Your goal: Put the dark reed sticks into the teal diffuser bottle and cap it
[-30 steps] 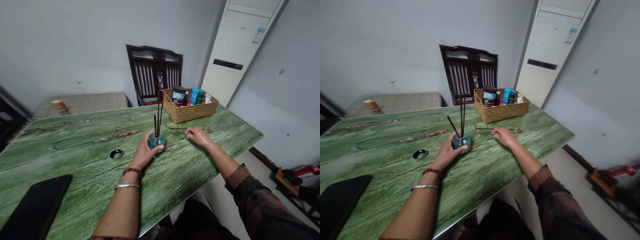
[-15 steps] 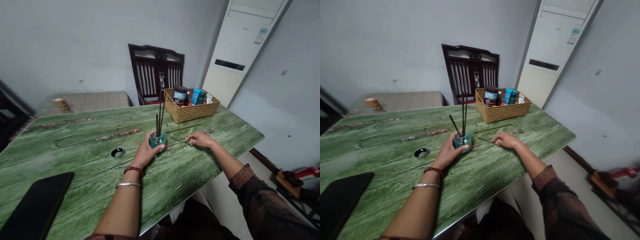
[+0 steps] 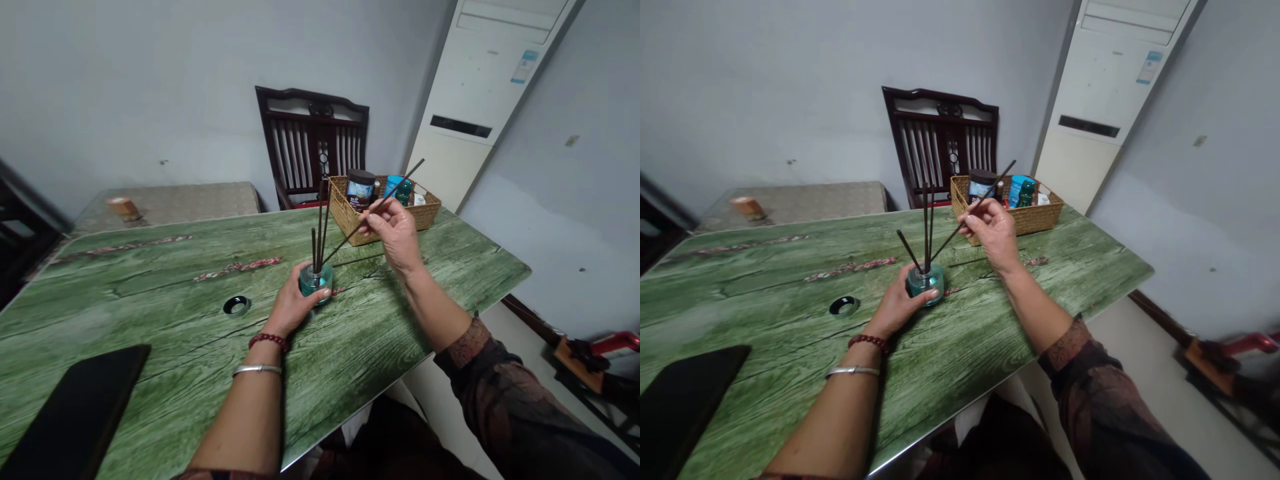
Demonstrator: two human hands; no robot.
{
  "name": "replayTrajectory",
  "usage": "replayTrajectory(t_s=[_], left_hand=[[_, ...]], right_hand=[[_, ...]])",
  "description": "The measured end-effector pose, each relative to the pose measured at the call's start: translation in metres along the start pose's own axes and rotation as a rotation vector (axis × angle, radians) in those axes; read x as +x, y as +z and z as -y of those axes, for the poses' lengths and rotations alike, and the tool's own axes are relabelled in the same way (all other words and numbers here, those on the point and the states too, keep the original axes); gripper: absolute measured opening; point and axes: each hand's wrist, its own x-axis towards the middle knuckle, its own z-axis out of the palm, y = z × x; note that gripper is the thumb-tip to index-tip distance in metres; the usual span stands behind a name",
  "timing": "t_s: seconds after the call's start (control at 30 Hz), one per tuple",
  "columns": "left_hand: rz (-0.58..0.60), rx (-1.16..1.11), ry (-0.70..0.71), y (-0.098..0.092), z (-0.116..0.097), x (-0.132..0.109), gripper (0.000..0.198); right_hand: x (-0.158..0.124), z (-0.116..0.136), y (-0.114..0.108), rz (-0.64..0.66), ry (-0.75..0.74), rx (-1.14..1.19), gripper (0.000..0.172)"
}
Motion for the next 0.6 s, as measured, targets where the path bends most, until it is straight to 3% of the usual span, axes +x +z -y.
replayTrajectory(t_s=[0.13,0.37,0.5,0.6], left_hand=[[-0.009,-0.001,0.000,0.001,-0.001,0.000,0.076],[-0.013,-0.024,0.029,0.002,0.000,0.000,0.077],[-0.021,-0.021,0.014,0.001,-0.002,-0.001,0.078],[-0.023,-0.023,0.016,0.001,-0.001,-0.001,0.076]], right_hand=[[0.001,-0.001,0.022,0.068,-0.026,-0.028,0.023],[-0.002,-0.023,0.038,0.137,-0.076,-0.121,0.016],[-0.007,-0.039,0.045,0.205,-0.095,-0.293,0.010],[-0.012,-0.043,0.037,0.288,-0.107,-0.496,0.009]])
